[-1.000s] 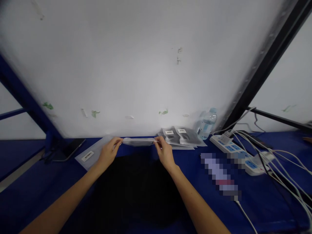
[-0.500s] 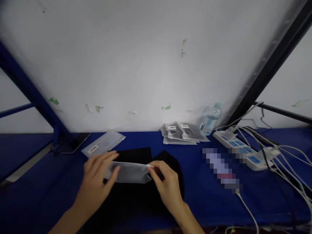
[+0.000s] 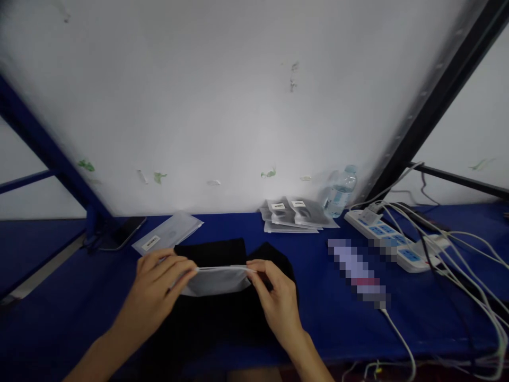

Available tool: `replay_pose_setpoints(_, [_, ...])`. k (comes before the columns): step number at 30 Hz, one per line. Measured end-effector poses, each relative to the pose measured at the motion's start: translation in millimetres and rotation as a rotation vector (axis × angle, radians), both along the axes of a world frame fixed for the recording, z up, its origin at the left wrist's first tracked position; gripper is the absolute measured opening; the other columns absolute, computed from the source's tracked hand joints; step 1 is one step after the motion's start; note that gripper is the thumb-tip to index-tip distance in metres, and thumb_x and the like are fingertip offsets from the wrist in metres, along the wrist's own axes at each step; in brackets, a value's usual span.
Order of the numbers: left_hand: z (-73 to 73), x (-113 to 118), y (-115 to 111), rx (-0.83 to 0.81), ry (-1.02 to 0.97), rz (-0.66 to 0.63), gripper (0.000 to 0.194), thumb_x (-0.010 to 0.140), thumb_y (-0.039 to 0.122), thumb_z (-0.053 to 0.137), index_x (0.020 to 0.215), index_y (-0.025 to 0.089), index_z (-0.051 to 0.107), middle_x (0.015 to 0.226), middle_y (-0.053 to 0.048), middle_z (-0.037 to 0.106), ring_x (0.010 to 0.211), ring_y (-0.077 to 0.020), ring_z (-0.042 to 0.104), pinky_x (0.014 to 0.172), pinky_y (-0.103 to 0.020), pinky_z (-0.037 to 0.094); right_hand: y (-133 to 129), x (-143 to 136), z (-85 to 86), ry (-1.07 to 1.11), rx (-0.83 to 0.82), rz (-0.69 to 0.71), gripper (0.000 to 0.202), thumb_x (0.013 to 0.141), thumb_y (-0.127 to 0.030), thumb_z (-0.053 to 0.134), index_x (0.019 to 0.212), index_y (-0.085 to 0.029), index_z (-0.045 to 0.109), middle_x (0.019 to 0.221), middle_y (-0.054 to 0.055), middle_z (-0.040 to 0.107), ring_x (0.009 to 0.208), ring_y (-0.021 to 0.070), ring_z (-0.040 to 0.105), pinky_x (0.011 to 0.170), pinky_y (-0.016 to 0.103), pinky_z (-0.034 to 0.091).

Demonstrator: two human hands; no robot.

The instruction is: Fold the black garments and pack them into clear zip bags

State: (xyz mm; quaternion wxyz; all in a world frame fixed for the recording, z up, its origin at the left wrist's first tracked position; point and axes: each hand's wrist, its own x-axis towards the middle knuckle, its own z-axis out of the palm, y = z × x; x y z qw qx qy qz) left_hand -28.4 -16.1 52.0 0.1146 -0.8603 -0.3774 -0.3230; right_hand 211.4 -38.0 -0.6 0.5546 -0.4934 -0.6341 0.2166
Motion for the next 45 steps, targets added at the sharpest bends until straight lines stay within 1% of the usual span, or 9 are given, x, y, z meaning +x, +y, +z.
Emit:
replay_pose_setpoints(3, [-0.4, -36, -9, 0.015, 0.0, 0.078, 0.02, 0.096, 0.025, 0.045, 0.096, 0.027, 0.065, 0.09, -0.001, 0.071, 0.095, -0.0263, 0.054, 0.084, -0.042, 0.037, 2, 0, -1.3, -0.009, 0.004, 0.02, 0.01, 0.09, -0.029, 0.058, 0.093, -0.025, 0.066, 0.099, 0.004, 0.069, 0.091, 0.0188, 0.066, 0.077, 0.029, 0.055])
replay_pose_setpoints(7, [-3.4, -55, -22, 0.014, -0.002, 0.126, 0.018, 0.094, 0.028, 0.048, 0.097, 0.029, 0.065, 0.088, -0.001, 0.071, 0.094, -0.0261, 0.056, 0.082, -0.041, 0.04, 1, -2, -2.3, -0.022, 0.005, 0.04, 0.01, 0.09, -0.029, 0.057, 0.094, -0.026, 0.066, 0.102, 0.004, 0.069, 0.093, 0.0194, 0.066, 0.078, 0.03, 0.055])
replay_pose_setpoints(17, [2.1, -65, -38, -0.024, 0.034, 0.106, 0.015, 0.095, 0.023, 0.049, 0.099, 0.027, 0.063, 0.089, 0.0, 0.07, 0.095, -0.0228, 0.056, 0.087, -0.037, 0.04, -5, 5, -6.4, -0.083, 0.002, 0.036, 0.012, 0.089, -0.029, 0.057, 0.096, -0.026, 0.067, 0.103, 0.004, 0.07, 0.093, 0.0199, 0.067, 0.079, 0.031, 0.056])
replay_pose_setpoints(22, [13.1, -59, -37, -0.215, 0.026, 0.081, 0.019, 0.093, 0.025, 0.055, 0.111, 0.026, 0.06, 0.099, 0.0, 0.068, 0.097, -0.021, 0.055, 0.084, -0.034, 0.04, -5, 6, -7.6, -0.059, 0.002, 0.054, 0.011, 0.089, -0.027, 0.058, 0.096, -0.025, 0.066, 0.105, 0.003, 0.069, 0.095, 0.0183, 0.067, 0.082, 0.029, 0.055])
replay_pose_setpoints(26, [21.0, -43, -25, -0.39, 0.055, 0.022, 0.011, 0.093, 0.024, 0.053, 0.094, 0.026, 0.064, 0.088, 0.002, 0.068, 0.084, -0.0182, 0.057, 0.08, -0.033, 0.04, -7, 7, -5.1, -0.089, -0.004, 0.071, 0.013, 0.09, -0.026, 0.056, 0.099, -0.025, 0.066, 0.106, 0.003, 0.069, 0.096, 0.0184, 0.067, 0.082, 0.029, 0.056])
replay_pose_setpoints(32, [20.8, -27, -24, -0.547, -0.029, 0.033, 0.019, 0.091, 0.017, 0.048, 0.078, 0.022, 0.06, 0.074, 0.003, 0.06, 0.068, -0.0133, 0.056, 0.069, -0.026, 0.042, -25, -2, 17.0, -0.329, 0.293, -0.112, 0.028, 0.088, -0.012, 0.054, 0.113, -0.024, 0.061, 0.112, 0.006, 0.066, 0.105, 0.0199, 0.063, 0.092, 0.036, 0.053])
replay_pose_setpoints(37, [12.4, -19, -35, -0.546, -0.132, 0.035, 0.019, 0.092, 0.02, 0.045, 0.082, 0.022, 0.06, 0.073, 0.003, 0.058, 0.06, -0.0107, 0.054, 0.057, -0.021, 0.041, -36, -39, 36.5, -0.775, 0.343, 0.126, 0.039, 0.089, -0.007, 0.048, 0.125, -0.018, 0.056, 0.12, 0.01, 0.065, 0.11, 0.0219, 0.061, 0.092, 0.036, 0.054])
replay_pose_setpoints(42, [-2.6, -19, -50, -0.59, -0.267, 0.01, 0.018, 0.093, 0.026, 0.047, 0.081, 0.023, 0.062, 0.073, 0.002, 0.061, 0.064, -0.0115, 0.057, 0.062, -0.021, 0.044, -31, -70, 21.9, -1.009, 0.226, 0.052, 0.032, 0.079, -0.003, 0.054, 0.107, -0.015, 0.064, 0.098, 0.01, 0.072, 0.085, 0.0237, 0.069, 0.075, 0.035, 0.058])
replay_pose_setpoints(45, [-17.4, -36, -46, -0.793, -0.476, 0.163, 0.032, 0.093, 0.044, 0.046, 0.076, 0.021, 0.06, 0.065, 0.001, 0.06, 0.058, -0.013, 0.056, 0.054, -0.022, 0.044, -29, -69, 6.8, -1.04, 0.198, 0.035, 0.035, 0.076, 0.002, 0.052, 0.103, -0.016, 0.065, 0.09, 0.008, 0.072, 0.076, 0.0234, 0.069, 0.067, 0.034, 0.057])
